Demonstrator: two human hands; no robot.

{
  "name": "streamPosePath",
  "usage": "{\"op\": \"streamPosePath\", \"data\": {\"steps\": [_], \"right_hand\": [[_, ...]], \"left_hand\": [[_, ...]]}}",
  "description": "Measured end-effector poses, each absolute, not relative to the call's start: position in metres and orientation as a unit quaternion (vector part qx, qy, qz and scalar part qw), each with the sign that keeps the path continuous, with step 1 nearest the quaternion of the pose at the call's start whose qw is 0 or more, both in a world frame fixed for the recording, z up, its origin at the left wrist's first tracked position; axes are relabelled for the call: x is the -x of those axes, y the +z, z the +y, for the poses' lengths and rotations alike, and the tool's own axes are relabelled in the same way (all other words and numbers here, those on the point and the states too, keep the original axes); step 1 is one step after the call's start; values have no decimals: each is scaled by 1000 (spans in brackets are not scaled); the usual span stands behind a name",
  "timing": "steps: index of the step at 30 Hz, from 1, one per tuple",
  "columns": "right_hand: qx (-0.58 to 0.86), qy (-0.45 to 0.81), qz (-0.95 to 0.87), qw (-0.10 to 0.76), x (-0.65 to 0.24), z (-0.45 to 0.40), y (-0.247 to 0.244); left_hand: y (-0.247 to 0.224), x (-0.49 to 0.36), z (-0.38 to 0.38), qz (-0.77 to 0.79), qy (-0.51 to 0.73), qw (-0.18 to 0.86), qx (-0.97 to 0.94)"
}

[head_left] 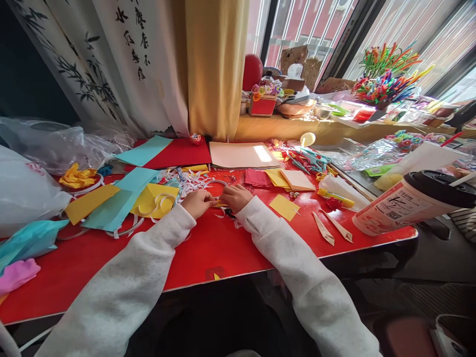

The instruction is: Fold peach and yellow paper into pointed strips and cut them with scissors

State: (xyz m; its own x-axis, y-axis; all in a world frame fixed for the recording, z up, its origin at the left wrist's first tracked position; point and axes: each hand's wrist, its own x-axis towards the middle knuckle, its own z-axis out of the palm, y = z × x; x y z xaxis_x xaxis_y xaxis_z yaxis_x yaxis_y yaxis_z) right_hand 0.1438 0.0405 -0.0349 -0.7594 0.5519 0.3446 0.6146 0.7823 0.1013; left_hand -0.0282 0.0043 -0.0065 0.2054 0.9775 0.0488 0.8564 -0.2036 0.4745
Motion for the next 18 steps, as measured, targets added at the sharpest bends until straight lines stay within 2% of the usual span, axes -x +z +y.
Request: {"op": "streamPosePath", "data": {"steps": [9, 18], "right_hand": [[301, -105, -926, 203, -144, 40, -35], [280, -137, -931, 191, -144, 38, -31]], "left_hand": [[-4, 29, 4, 617, 182, 219, -734], [-6, 31, 4, 591, 184, 256, -742]]}}
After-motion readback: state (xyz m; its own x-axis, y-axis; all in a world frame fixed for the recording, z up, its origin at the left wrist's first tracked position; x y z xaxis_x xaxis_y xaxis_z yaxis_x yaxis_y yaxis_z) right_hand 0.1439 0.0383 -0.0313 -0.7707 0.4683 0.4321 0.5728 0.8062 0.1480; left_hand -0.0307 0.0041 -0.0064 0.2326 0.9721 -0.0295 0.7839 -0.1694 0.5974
